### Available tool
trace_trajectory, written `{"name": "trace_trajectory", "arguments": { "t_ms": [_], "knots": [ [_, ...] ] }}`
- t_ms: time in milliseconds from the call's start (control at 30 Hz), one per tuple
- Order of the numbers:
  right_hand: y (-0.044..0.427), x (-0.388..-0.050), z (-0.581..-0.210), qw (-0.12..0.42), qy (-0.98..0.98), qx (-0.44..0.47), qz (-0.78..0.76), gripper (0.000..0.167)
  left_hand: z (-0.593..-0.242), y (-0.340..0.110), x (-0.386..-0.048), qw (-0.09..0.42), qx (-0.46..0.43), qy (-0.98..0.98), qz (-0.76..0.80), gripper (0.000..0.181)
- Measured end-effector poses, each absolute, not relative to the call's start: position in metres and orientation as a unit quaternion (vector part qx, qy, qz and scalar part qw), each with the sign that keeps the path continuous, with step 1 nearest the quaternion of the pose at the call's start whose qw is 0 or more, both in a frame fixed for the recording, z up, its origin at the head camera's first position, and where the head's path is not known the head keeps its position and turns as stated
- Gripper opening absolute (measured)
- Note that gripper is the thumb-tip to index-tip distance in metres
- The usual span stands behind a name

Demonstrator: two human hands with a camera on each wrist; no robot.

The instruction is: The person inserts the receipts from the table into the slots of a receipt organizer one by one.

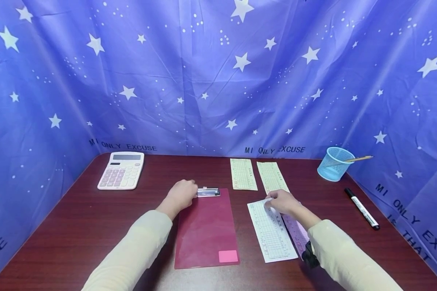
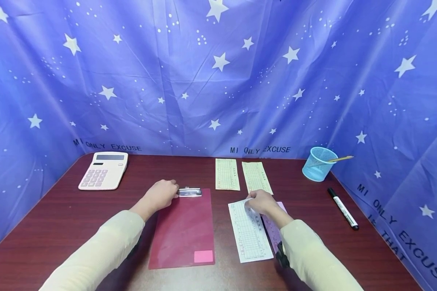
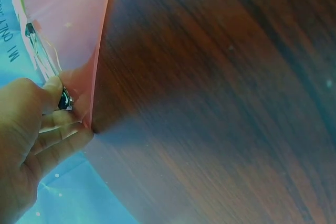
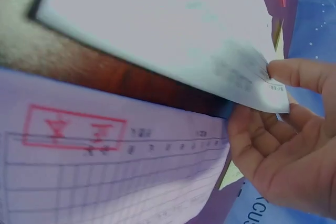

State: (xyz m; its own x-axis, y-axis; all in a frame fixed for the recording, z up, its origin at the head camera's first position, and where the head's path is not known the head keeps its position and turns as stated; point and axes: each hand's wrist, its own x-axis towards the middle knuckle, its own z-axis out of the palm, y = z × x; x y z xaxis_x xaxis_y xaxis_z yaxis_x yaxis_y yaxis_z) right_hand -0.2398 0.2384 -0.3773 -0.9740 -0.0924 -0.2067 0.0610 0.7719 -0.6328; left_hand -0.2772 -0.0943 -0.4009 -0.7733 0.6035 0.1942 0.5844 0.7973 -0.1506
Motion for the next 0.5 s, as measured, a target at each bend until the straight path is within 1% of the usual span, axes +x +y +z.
{"name": "trace_trajectory", "arguments": {
  "t_ms": [133,267,333,500],
  "knots": [
    [0.237,-0.242,-0.375,0.145,0.921,-0.011,-0.360,0.008,-0.401,-0.095,-0.277,0.116,-0.313,-0.942,0.037,0.018],
    [0.236,-0.242,-0.372,0.160,0.911,-0.008,-0.380,0.008,-0.401,-0.094,-0.277,0.114,-0.310,-0.943,0.033,0.018],
    [0.237,-0.243,-0.369,0.162,0.912,-0.005,-0.376,0.012,-0.401,-0.093,-0.278,0.113,-0.309,-0.944,0.034,0.017],
    [0.240,-0.244,-0.362,0.176,0.919,0.014,-0.352,0.028,-0.401,-0.093,-0.278,0.113,-0.310,-0.943,0.036,0.017]
  ]
}}
